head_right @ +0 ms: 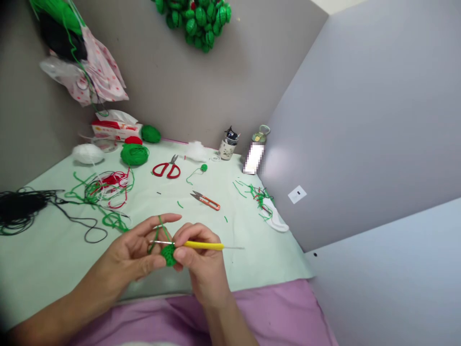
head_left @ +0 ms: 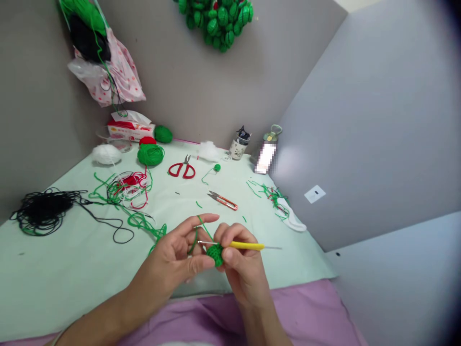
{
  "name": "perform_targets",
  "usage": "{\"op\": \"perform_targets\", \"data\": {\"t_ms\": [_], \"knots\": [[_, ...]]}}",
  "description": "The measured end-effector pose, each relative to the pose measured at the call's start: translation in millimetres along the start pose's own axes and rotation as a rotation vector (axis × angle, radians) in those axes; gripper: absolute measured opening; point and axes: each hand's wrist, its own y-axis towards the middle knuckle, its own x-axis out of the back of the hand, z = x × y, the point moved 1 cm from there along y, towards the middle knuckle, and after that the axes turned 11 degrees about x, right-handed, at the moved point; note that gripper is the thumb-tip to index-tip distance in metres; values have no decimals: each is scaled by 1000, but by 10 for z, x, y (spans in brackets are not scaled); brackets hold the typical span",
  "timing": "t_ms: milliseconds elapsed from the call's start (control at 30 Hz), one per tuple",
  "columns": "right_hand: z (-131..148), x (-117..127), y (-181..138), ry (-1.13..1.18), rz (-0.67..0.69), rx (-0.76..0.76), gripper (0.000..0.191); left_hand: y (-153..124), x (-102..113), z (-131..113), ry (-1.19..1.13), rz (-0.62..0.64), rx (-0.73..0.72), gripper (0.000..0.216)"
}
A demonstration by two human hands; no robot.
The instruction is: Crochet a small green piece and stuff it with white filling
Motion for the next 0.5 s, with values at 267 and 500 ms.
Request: {"op": "perform_targets", "data": {"t_ms": [267, 500], "knots": [[42, -10, 8, -184, -56, -9, 19, 61, 92, -51, 108, -74, -86, 46], [-29, -21, 55, -151, -65, 48, 19, 58, 98, -48, -45, 43, 8, 41]]}}
